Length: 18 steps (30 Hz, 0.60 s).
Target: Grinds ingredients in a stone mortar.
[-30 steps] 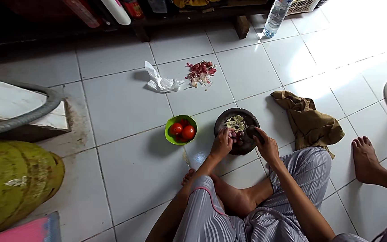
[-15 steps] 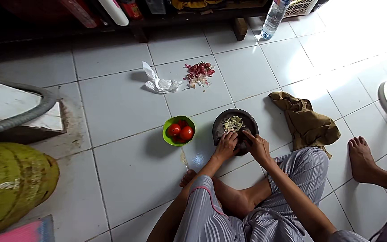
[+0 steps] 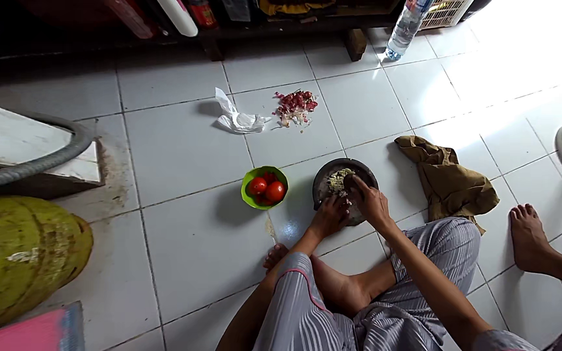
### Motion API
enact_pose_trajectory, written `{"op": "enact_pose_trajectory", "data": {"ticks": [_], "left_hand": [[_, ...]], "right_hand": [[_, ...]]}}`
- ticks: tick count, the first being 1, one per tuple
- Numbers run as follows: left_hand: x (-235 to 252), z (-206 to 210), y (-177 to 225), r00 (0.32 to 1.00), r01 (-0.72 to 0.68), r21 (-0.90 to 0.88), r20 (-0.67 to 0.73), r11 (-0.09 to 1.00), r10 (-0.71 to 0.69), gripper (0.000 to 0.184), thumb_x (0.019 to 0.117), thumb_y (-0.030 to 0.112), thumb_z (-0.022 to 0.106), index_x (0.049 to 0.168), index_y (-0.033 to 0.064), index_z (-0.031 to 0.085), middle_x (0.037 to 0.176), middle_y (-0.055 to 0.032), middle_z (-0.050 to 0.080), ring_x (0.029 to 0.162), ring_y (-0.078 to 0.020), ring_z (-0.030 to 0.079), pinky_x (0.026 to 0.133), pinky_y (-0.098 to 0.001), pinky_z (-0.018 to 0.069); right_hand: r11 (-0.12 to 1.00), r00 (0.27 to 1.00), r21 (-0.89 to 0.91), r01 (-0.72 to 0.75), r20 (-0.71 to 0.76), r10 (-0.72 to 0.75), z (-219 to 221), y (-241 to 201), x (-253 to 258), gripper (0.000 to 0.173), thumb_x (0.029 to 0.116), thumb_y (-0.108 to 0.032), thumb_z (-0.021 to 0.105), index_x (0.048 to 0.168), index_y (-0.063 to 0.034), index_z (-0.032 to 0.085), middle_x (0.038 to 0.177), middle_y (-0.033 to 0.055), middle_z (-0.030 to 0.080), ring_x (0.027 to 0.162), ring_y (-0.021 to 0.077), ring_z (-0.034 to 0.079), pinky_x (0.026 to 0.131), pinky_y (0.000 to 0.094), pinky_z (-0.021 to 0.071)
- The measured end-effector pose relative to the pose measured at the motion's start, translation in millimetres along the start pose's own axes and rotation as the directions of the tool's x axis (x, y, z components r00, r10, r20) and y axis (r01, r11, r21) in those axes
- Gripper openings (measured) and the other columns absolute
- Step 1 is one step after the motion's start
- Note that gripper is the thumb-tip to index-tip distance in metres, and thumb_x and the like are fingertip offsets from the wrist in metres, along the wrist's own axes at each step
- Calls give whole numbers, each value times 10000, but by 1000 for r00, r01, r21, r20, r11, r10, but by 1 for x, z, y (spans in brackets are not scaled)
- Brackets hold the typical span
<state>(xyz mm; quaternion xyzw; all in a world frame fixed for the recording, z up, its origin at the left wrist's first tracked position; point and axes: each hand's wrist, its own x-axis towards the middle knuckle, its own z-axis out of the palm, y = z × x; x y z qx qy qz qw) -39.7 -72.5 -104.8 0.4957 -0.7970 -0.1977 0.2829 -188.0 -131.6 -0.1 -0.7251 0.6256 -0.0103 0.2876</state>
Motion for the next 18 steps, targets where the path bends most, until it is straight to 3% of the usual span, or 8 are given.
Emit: {"op": "enact_pose_trajectory", "data": {"ticks": [2,3,6,7,11,14,16,18], "left_hand": [[0,-3,0,998,35,-36,51,999,-33,307,981,195,560,1112,-24,732,1244,-210,685,1202,-441,616,1022,-574,471],[-1,-1,1,999,31,-17,29,999,-30,300,965,198,579,1099,-20,737,1225,-214,692,1186,-446,625,1003,-577,485],[-1,2,1,999,6,53,-34,999,-5,313,926,219,626,1081,-22,750,1174,-247,704,1139,-477,646,936,-599,513],[1,1,-1,999,1,51,-40,999,1,311,929,216,617,1084,-18,750,1170,-239,706,1136,-469,647,934,-593,515],[0,-4,1,998,47,-23,42,999,-46,301,974,196,569,1106,-19,732,1249,-214,682,1205,-445,616,1007,-589,477],[-2,0,2,1000,20,40,-17,999,-19,308,922,209,636,1085,-28,746,1193,-251,696,1155,-474,639,950,-595,508],[2,-1,0,999,-2,50,-46,999,4,306,918,204,624,1078,-25,749,1170,-246,704,1127,-475,651,926,-593,520],[1,-2,1,1000,9,1,3,1000,-9,300,967,201,567,1087,-15,737,1211,-218,693,1154,-448,639,953,-579,509]], "right_hand": [[997,982,44,71,-181,-62,11,3,-6,456,1070,-291,528,1509,-172,548,937,247,718,835,427,702,771,567,541],[996,978,28,90,-190,-83,21,7,-6,464,1068,-288,519,1513,-158,542,936,253,714,814,430,703,751,565,551],[999,997,-38,-3,75,6,21,6,2,486,1102,-342,429,1567,-201,464,1098,261,719,1021,457,691,910,591,511],[999,994,-35,-27,104,30,9,1,5,479,1105,-344,433,1563,-207,469,1107,245,729,1051,446,691,933,591,503],[999,997,42,4,-82,0,3,-6,-8,470,1086,-299,493,1541,-181,503,999,250,728,930,448,701,839,584,526],[999,996,-53,-12,89,17,20,4,-1,491,1102,-335,427,1570,-187,454,1086,258,724,1019,458,695,902,596,516],[997,983,-68,-43,173,54,0,-5,8,483,1111,-357,418,1566,-198,462,1151,243,722,1103,446,679,960,596,493],[999,994,-18,-49,97,51,-15,-14,2,464,1102,-336,465,1544,-197,498,1099,242,733,1061,446,689,937,600,501]]}}
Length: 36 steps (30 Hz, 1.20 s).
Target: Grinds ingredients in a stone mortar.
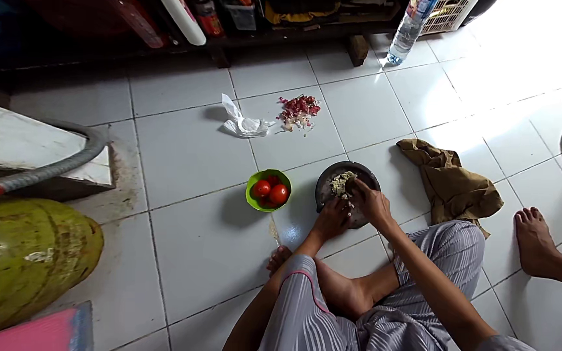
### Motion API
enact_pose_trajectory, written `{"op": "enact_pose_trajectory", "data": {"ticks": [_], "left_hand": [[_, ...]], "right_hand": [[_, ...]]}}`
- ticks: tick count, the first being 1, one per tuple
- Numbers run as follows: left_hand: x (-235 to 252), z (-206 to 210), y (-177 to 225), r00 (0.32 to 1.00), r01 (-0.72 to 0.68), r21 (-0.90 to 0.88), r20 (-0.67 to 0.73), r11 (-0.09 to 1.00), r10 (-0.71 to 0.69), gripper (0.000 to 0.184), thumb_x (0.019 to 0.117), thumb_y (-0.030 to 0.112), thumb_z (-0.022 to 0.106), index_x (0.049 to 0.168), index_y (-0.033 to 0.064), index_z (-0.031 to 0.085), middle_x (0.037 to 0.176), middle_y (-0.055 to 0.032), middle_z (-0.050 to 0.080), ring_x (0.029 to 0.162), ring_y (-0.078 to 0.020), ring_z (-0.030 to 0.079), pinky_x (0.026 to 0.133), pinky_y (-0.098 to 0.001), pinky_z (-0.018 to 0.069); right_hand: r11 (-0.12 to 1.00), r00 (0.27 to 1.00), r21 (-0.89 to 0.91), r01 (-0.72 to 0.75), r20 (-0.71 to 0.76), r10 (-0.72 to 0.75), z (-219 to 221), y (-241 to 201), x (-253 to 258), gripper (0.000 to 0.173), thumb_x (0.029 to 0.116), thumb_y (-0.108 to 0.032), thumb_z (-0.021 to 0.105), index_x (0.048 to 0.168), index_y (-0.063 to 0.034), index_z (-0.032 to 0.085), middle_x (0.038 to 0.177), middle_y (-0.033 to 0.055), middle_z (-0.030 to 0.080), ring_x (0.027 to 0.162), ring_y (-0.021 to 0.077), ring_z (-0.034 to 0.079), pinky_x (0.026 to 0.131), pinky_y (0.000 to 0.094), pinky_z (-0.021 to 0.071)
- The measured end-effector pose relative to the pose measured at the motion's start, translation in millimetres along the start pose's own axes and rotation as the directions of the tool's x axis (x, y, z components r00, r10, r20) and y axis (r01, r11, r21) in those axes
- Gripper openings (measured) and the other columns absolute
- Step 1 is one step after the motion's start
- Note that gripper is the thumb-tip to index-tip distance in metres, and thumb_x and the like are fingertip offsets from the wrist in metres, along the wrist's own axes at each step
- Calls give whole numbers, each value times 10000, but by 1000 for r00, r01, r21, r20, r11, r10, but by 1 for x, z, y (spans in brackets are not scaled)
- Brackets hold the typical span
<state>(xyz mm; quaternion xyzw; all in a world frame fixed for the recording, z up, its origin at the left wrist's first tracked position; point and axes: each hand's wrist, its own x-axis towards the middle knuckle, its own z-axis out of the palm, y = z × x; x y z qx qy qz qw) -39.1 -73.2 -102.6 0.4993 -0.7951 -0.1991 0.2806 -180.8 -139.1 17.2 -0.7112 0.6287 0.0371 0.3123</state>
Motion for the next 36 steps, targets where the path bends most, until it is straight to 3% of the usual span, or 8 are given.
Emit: {"op": "enact_pose_trajectory", "data": {"ticks": [3,8,12,16,21,26,30,36], "left_hand": [[-1,1,1,1000,26,-28,17,999,-25,295,960,193,587,1092,-24,736,1225,-226,684,1182,-447,625,990,-579,493],[3,1,0,1000,20,21,-4,1000,-20,308,945,205,595,1105,-13,742,1221,-235,691,1184,-471,625,966,-594,499],[1,-1,2,998,45,-25,49,999,-44,309,967,196,573,1121,-23,729,1248,-225,679,1204,-451,614,1002,-585,481],[1,3,-1,1000,17,33,-3,999,-17,320,923,210,630,1109,-25,742,1223,-261,683,1187,-483,621,970,-598,497],[-1,2,0,999,0,-10,-34,1000,0,281,944,185,588,1071,-15,738,1200,-215,697,1156,-448,640,955,-573,516],[2,3,-2,999,-2,35,-42,999,3,301,938,201,600,1103,-6,743,1223,-220,695,1173,-457,635,967,-584,510],[-1,0,1,999,30,-31,28,999,-29,300,960,189,565,1106,-13,731,1240,-216,682,1199,-450,616,995,-578,489],[1,3,0,999,-1,37,-50,999,3,293,928,197,607,1082,-6,751,1206,-234,698,1163,-470,638,947,-589,518]], "right_hand": [[999,991,18,48,-122,-46,17,2,-4,478,1094,-308,480,1555,-181,482,1006,258,722,947,457,696,851,595,524],[999,996,-46,-18,82,22,3,4,10,475,1109,-360,435,1553,-200,481,1166,233,723,1114,440,678,968,595,493],[999,995,15,35,-99,-34,11,5,0,470,1093,-312,486,1545,-183,498,1019,252,732,967,461,699,868,604,519],[996,994,-86,18,104,-9,14,6,12,491,1109,-362,423,1568,-190,455,1152,254,718,1102,455,677,961,605,490],[999,997,-3,38,-65,-38,3,-8,1,478,1093,-333,492,1547,-185,494,1024,256,731,990,465,695,881,610,514],[999,991,-38,15,130,-10,3,2,18,479,1104,-377,448,1545,-194,491,1207,240,708,1146,449,662,985,613,482],[1000,1000,19,-6,-30,7,-6,-4,4,466,1094,-348,494,1536,-203,510,1067,243,735,1031,454,691,911,611,503],[990,993,-138,13,117,4,2,1,12,481,1106,-379,432,1551,-204,485,1173,244,717,1122,451,671,962,606,489]]}}
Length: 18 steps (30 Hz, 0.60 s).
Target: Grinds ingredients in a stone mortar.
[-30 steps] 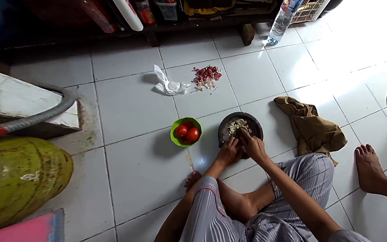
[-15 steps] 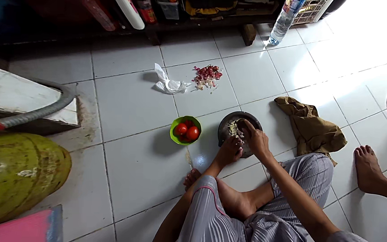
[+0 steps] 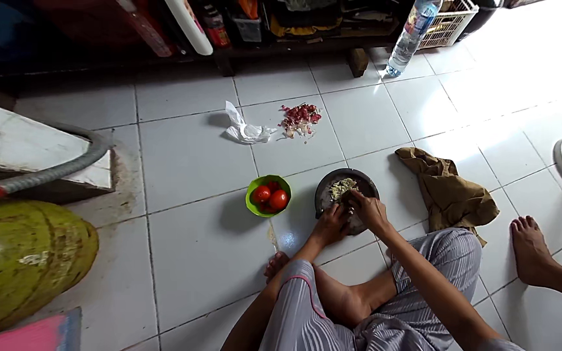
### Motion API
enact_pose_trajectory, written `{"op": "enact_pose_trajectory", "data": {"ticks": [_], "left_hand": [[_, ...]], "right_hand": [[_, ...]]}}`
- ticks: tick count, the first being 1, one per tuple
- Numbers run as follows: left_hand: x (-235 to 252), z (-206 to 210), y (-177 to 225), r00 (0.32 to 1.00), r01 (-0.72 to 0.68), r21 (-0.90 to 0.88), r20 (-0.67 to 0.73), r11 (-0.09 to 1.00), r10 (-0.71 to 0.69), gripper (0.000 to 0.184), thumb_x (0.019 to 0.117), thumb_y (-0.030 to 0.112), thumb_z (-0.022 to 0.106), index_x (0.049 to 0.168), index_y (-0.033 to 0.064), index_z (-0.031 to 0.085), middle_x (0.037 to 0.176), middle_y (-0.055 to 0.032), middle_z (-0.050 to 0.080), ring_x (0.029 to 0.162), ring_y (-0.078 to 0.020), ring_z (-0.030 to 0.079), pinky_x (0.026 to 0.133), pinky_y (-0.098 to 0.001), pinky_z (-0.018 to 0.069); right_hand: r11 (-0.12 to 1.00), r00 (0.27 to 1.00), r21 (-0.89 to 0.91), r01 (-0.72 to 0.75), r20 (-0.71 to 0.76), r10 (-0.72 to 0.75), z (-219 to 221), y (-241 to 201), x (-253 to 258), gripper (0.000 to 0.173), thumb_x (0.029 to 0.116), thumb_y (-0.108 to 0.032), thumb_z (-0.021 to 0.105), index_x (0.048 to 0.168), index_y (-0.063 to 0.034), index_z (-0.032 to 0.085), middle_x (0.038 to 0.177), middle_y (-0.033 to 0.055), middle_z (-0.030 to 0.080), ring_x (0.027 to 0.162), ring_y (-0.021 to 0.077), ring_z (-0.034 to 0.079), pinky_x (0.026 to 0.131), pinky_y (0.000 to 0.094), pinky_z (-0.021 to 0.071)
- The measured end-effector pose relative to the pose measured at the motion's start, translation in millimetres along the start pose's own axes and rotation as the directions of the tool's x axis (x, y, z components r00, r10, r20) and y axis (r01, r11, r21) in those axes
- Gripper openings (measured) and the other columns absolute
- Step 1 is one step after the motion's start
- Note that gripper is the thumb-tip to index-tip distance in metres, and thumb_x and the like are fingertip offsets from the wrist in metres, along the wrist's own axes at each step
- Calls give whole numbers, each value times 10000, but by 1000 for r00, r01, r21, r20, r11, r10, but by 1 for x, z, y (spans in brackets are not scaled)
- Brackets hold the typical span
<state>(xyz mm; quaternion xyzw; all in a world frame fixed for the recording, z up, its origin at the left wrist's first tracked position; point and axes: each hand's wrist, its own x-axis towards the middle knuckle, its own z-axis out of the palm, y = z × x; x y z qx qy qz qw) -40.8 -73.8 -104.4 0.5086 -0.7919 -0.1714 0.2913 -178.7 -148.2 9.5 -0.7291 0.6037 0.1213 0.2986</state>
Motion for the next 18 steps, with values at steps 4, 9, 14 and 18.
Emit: {"op": "enact_pose_trajectory", "data": {"ticks": [4,9,14,18], "left_hand": [[-3,-3,1,999,16,-40,53,999,-14,305,959,190,568,1092,-27,736,1230,-227,686,1180,-455,627,985,-576,495],[0,0,-1,1000,2,-6,27,1000,-2,301,939,199,604,1096,-17,744,1235,-237,689,1193,-479,621,974,-597,502],[-4,1,0,998,25,-28,53,999,-24,306,953,201,580,1097,-13,743,1209,-244,690,1167,-478,625,974,-587,498],[-3,3,0,1000,-4,22,20,1000,4,312,933,212,608,1106,-8,745,1185,-257,695,1156,-489,632,959,-587,512]], "right_hand": [[998,990,41,47,-135,-41,7,-5,-9,477,1094,-357,473,1548,-213,494,1078,266,721,1021,465,690,897,607,507],[999,999,-9,39,23,-39,-1,0,2,467,1108,-378,429,1540,-216,501,1177,242,716,1129,452,668,967,611,484],[996,990,53,67,-125,-60,13,5,-3,473,1089,-344,482,1542,-207,503,1063,254,730,1017,458,694,902,604,510],[997,998,68,49,23,-50,1,12,8,474,1098,-393,459,1536,-216,506,1194,231,714,1135,437,668,981,608,482]]}}
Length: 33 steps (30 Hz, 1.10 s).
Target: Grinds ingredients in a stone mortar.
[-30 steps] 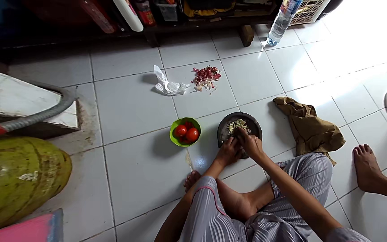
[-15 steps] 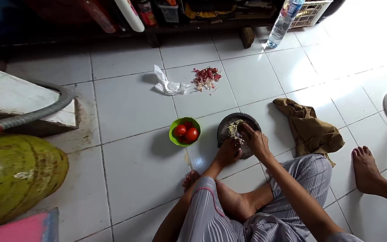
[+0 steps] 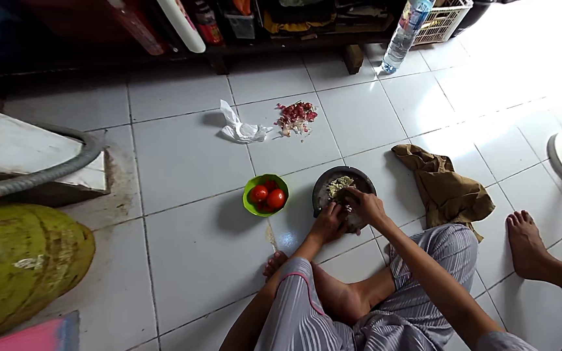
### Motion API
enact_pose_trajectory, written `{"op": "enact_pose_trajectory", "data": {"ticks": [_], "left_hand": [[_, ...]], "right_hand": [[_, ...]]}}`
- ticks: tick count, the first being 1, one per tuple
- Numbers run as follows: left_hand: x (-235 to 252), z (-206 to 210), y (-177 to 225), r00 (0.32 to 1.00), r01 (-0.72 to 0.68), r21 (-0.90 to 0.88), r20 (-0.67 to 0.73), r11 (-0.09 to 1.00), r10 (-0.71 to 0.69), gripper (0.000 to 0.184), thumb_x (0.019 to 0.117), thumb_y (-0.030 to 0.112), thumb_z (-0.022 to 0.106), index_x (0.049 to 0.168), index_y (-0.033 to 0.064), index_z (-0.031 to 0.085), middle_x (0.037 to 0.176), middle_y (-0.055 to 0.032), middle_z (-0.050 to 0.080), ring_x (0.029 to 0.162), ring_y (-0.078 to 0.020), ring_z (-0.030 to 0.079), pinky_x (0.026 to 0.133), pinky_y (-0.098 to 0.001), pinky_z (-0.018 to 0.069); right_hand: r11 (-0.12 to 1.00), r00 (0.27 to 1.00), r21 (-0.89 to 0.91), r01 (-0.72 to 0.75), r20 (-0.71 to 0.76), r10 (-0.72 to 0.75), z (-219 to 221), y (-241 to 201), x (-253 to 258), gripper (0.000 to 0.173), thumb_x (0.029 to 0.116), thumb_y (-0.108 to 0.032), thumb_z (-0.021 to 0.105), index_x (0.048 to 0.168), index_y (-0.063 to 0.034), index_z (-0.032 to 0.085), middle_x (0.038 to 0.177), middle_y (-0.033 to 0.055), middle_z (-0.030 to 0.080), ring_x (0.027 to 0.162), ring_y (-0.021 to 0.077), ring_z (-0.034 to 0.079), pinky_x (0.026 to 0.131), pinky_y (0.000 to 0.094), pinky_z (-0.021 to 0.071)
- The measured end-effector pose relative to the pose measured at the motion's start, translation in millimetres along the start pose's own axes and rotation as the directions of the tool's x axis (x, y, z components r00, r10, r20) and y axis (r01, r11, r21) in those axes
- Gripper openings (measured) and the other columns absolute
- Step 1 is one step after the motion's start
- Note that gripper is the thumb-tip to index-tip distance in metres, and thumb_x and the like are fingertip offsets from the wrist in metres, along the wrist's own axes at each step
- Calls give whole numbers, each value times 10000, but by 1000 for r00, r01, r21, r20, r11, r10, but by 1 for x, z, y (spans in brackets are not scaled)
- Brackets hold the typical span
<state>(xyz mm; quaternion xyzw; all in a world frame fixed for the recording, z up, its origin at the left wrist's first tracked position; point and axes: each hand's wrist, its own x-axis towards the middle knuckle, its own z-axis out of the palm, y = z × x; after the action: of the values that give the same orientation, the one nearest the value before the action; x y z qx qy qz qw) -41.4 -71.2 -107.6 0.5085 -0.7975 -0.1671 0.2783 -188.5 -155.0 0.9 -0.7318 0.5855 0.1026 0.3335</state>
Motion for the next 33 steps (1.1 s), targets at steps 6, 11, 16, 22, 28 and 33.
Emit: {"op": "enact_pose_trajectory", "data": {"ticks": [6,11,16,22,28,33], "left_hand": [[-1,-3,2,1000,21,-45,16,999,-20,290,955,202,580,1074,-12,736,1155,-238,694,1119,-470,637,940,-567,524],[4,-3,-1,999,35,-34,43,999,-34,275,939,195,618,1091,6,749,1184,-214,701,1207,-458,608,1030,-615,452],[-6,-1,0,986,-132,-51,-106,990,126,289,933,246,617,1067,38,767,1259,-179,691,1249,-435,590,1094,-620,388],[-26,-5,62,625,-89,-284,731,955,275,273,970,28,609,1229,4,695,1242,-241,652,1206,-437,588,1006,-573,448],[-21,12,82,321,-132,-190,920,973,223,217,924,21,689,1136,17,730,1244,-210,650,1232,-410,554,1046,-571,389],[-18,1,93,205,-284,-136,958,949,199,222,993,-33,511,1104,-43,703,1306,-197,630,1304,-390,526,1059,-567,394]], "right_hand": [[980,966,200,1,-252,50,-21,13,-26,441,1076,-340,548,1492,-194,567,1108,224,740,1031,437,700,921,619,507],[979,979,201,-17,-198,58,-12,23,-34,447,1070,-351,562,1488,-192,572,1109,222,738,1026,430,700,911,613,508],[972,982,233,-27,-176,70,6,33,-34,440,1065,-341,576,1478,-189,582,1085,221,740,1001,435,702,887,623,514],[966,974,258,1,-217,57,4,40,-36,437,1070,-317,567,1471,-145,584,1116,226,737,1014,431,706,910,618,517],[962,954,273,6,-291,76,-1,48,-40,422,1066,-290,579,1456,-131,599,1120,228,738,1017,436,707,911,617,518],[960,956,281,-3,-281,85,-1,50,-43,425,1069,-297,570,1461,-133,592,1133,215,738,1027,418,709,924,601,519]]}}
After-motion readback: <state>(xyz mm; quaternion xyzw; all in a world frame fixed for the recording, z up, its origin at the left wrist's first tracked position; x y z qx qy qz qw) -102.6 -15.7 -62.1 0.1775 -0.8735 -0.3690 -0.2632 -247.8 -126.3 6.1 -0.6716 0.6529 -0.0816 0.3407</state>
